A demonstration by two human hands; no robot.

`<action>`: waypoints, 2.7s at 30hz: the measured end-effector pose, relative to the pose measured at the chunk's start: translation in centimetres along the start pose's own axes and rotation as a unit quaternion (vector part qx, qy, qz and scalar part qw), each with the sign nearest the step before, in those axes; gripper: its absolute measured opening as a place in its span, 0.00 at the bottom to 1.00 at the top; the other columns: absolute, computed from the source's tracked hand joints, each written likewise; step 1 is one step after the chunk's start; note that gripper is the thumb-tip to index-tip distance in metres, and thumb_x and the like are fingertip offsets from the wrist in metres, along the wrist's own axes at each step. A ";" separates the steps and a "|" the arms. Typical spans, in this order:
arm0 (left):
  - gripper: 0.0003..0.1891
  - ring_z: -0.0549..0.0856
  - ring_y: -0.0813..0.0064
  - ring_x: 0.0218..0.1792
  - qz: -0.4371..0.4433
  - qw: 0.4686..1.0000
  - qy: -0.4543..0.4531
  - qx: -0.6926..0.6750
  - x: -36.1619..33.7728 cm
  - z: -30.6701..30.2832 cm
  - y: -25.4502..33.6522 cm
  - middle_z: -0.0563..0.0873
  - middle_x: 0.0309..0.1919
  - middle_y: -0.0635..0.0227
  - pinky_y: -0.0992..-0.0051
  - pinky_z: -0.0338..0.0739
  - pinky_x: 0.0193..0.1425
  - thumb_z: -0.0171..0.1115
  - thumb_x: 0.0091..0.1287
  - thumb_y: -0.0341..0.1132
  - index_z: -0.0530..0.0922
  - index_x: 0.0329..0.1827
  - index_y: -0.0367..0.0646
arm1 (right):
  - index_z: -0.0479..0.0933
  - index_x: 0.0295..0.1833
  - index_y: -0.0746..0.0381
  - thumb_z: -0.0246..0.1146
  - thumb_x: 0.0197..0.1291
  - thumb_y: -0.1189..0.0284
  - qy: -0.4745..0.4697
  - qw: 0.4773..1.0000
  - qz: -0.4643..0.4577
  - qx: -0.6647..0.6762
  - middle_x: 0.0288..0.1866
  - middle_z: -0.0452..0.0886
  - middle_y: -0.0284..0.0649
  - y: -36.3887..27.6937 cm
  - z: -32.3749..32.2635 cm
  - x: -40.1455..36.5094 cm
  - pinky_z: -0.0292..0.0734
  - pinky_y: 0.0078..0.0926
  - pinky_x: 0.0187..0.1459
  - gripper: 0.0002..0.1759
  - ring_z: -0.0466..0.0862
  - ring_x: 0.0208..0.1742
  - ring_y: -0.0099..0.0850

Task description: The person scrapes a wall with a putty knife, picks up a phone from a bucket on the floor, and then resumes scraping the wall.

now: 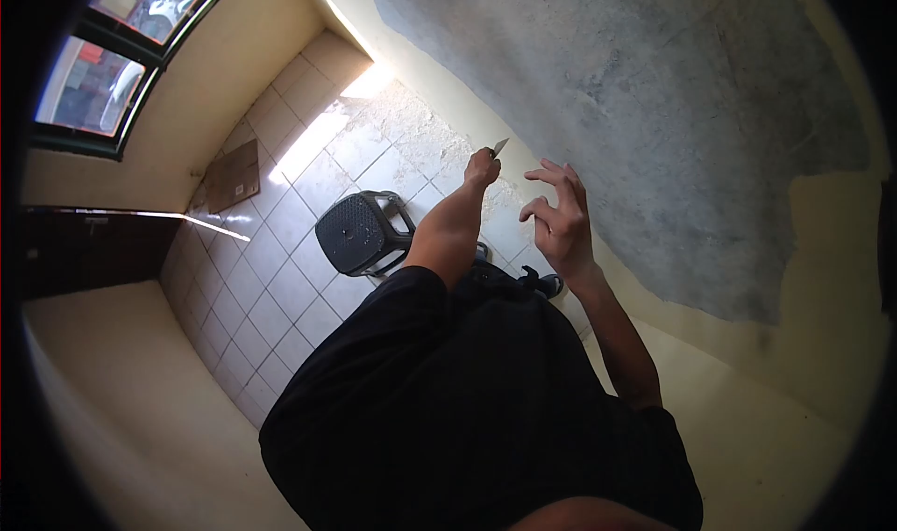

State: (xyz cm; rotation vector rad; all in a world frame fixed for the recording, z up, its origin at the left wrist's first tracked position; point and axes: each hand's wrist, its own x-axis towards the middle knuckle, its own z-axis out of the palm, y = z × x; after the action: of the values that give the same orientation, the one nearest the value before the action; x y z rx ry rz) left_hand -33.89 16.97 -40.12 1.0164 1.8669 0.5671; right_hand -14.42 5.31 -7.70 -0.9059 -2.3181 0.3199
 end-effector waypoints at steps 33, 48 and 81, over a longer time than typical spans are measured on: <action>0.13 0.93 0.65 0.59 0.208 0.781 -0.133 0.573 -2.3 -6.1 -1.0 0.94 0.57 0.63 0.63 0.88 0.58 0.65 0.77 0.45 0.94 0.54 0.54 | 0.70 0.81 0.62 0.59 0.82 0.59 0.037 0.952 0.304 -0.008 0.82 0.67 0.63 11.6 12.7 -7.2 0.66 0.56 0.79 0.29 0.68 0.82 0.63; 0.29 0.89 0.40 0.49 0.353 0.914 -0.109 0.169 -2.0 -3.2 0.4 0.85 0.52 0.41 0.50 0.88 0.47 0.54 0.62 0.15 0.75 0.69 0.36 | 0.77 0.77 0.60 0.48 0.83 0.44 -0.065 0.659 0.749 0.038 0.80 0.73 0.57 26.1 19.1 -31.4 0.68 0.62 0.78 0.35 0.74 0.80 0.54; 0.38 0.93 0.64 0.50 0.432 0.763 -0.479 -0.032 -29.9 -1.5 19.9 0.93 0.45 0.56 0.66 0.86 0.54 0.41 0.51 0.08 0.81 0.66 0.39 | 0.70 0.82 0.57 0.48 0.86 0.48 0.400 0.434 0.701 0.401 0.78 0.80 0.45 23.5 5.7 -33.7 0.71 0.49 0.79 0.32 0.79 0.77 0.42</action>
State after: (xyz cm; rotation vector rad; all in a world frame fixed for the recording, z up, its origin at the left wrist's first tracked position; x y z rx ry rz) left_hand -19.50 3.23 -10.21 1.6915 0.4017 0.4548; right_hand 13.64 -0.24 -37.70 -1.6376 0.0771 1.1542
